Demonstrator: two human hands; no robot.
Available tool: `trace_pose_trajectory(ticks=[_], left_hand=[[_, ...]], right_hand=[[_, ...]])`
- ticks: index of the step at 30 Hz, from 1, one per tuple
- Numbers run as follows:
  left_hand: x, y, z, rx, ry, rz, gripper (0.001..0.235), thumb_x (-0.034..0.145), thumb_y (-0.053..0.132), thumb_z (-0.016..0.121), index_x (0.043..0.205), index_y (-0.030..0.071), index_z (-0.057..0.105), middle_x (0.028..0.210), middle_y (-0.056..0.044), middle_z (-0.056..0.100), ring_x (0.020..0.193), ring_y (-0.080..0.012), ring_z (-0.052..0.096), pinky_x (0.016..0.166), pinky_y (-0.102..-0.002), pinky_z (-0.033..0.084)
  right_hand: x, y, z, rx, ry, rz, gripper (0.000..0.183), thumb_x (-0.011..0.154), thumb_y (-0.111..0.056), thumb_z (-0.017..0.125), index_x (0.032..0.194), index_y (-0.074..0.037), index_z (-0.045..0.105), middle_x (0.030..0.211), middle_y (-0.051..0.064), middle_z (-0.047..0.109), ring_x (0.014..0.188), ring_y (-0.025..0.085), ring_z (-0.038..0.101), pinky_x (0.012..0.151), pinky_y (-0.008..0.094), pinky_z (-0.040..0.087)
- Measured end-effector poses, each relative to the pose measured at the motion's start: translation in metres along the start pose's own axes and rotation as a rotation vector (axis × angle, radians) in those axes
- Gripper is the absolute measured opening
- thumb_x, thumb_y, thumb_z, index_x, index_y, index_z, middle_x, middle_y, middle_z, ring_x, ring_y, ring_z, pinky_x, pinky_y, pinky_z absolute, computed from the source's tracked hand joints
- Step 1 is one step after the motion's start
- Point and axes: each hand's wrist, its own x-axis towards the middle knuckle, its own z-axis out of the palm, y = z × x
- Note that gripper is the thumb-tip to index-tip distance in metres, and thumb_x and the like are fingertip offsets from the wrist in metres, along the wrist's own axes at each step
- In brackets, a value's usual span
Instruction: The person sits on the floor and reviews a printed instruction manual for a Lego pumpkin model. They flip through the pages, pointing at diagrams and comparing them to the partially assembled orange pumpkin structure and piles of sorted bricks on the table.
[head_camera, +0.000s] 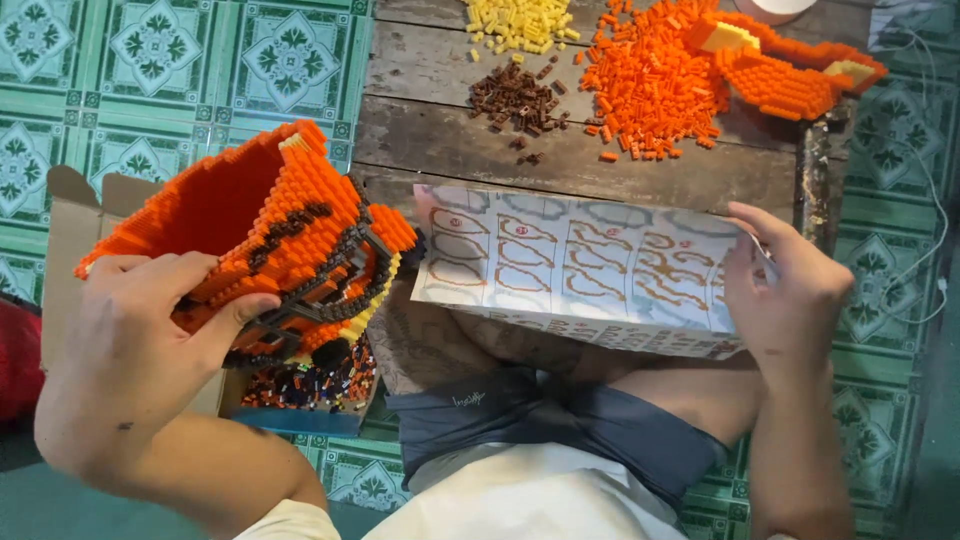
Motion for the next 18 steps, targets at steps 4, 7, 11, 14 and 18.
trace_pose_trajectory(ticks=[4,7,11,14,18], left_hand=[[0.005,0.007,0.002,-0.069,-0.066,-0.034,0.032,0.086,0.016,0.098,0.105,-0.003,0.081,0.079,-0.008,0.073,0.075,-0.0281,0.055,0.080,-0.041,0.049],[0.010,0.009,0.014,-0.007,0.035,0.073,0.037,0.091,0.024,0.097,0.112,-0.003,0.083,0.092,-0.008,0.080,0.087,-0.0323,0.064,0.108,-0.043,0.044],[0.034,0.029,0.025,0.069,0.124,0.155,0.031,0.095,0.023,0.097,0.113,0.000,0.084,0.100,-0.007,0.083,0.081,-0.0281,0.067,0.100,-0.041,0.047],[0.054,0.041,0.040,0.106,0.163,0.195,0.028,0.098,0.024,0.096,0.109,0.003,0.083,0.094,-0.004,0.080,0.077,-0.0261,0.064,0.099,-0.041,0.047],[0.076,0.060,0.054,0.092,0.159,0.238,0.025,0.100,0.025,0.093,0.104,0.004,0.080,0.084,-0.006,0.074,0.078,-0.0274,0.063,0.099,-0.042,0.047]], right_hand=[[0.010,0.004,-0.004,-0.059,-0.103,0.006,0.036,0.103,0.021,0.079,0.137,0.011,0.085,0.104,0.022,0.082,0.066,0.028,0.059,0.067,0.041,0.050],[0.005,0.008,-0.010,-0.040,-0.139,0.038,0.035,0.101,0.018,0.078,0.134,0.007,0.085,0.110,0.021,0.084,0.074,0.033,0.068,0.074,0.043,0.055],[-0.013,0.019,-0.021,0.060,-0.297,0.168,0.047,0.088,0.015,0.080,0.133,-0.001,0.084,0.100,0.013,0.082,0.067,0.022,0.065,0.066,0.037,0.052],[-0.034,0.025,-0.027,0.065,-0.364,0.227,0.050,0.084,0.012,0.083,0.131,-0.005,0.085,0.095,0.010,0.083,0.063,0.017,0.065,0.060,0.034,0.052],[-0.055,0.022,-0.041,0.133,-0.413,0.342,0.058,0.077,0.010,0.083,0.131,-0.010,0.085,0.098,0.008,0.087,0.070,0.015,0.073,0.066,0.030,0.056]])
